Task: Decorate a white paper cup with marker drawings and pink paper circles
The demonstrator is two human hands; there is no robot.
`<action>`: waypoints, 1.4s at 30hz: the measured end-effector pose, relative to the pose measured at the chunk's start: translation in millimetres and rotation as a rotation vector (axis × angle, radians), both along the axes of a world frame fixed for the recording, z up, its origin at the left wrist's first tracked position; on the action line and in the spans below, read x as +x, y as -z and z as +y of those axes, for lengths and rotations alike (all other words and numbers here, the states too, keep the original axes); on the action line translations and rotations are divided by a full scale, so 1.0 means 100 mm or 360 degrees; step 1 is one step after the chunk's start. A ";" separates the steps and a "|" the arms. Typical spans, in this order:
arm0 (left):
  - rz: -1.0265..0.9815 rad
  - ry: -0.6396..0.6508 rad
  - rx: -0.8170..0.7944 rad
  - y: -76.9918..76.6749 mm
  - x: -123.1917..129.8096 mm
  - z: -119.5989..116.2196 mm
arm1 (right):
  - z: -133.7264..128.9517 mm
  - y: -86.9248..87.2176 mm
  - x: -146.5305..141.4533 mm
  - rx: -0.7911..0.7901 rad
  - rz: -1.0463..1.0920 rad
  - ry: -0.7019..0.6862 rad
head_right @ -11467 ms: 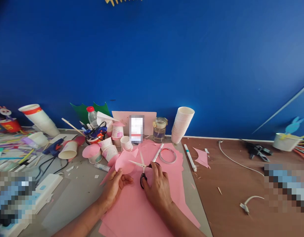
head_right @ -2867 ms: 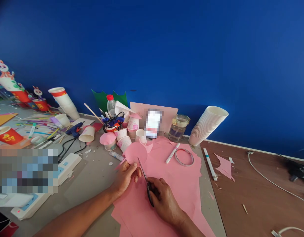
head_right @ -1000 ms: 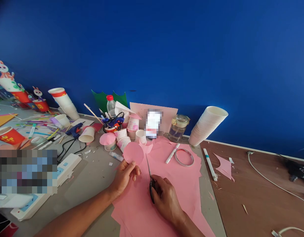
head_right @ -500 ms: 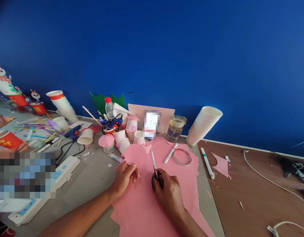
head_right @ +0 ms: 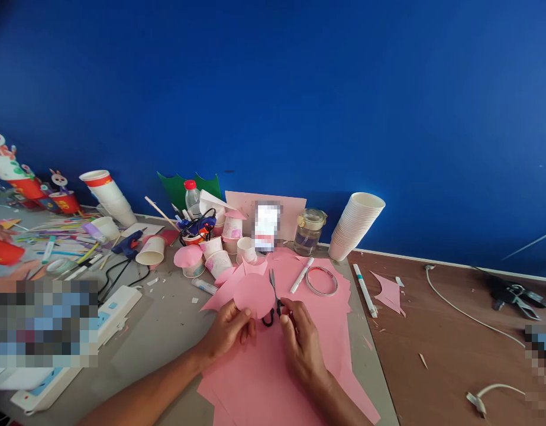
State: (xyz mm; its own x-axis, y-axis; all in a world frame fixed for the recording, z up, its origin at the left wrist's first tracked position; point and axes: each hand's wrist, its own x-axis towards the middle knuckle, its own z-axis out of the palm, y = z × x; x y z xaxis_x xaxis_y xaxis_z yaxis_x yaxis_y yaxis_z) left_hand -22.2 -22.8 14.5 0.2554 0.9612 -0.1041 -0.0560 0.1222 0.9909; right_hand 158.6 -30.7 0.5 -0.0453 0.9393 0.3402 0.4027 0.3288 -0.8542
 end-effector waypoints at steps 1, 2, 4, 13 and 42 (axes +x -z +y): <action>0.0021 0.0063 -0.0019 0.00 0.00 -0.01 | 0.00 0.00 0.01 -0.0029 0.0139 -0.0049; 0.0046 0.0123 -0.0037 0.00 0.01 -0.02 | 0.00 -0.01 0.03 -0.0047 0.0244 -0.0101; 0.0091 0.0230 -0.0059 -0.01 0.01 -0.04 | -0.01 -0.01 0.06 -0.0082 0.0353 -0.0214; 0.0133 0.0343 -0.0051 -0.03 -0.02 -0.01 | 0.05 0.01 0.01 -0.0300 0.0416 -0.0284; -0.0066 -0.0027 -0.0091 -0.20 -0.16 0.25 | 0.18 0.07 -0.11 -0.0407 0.0792 -0.0061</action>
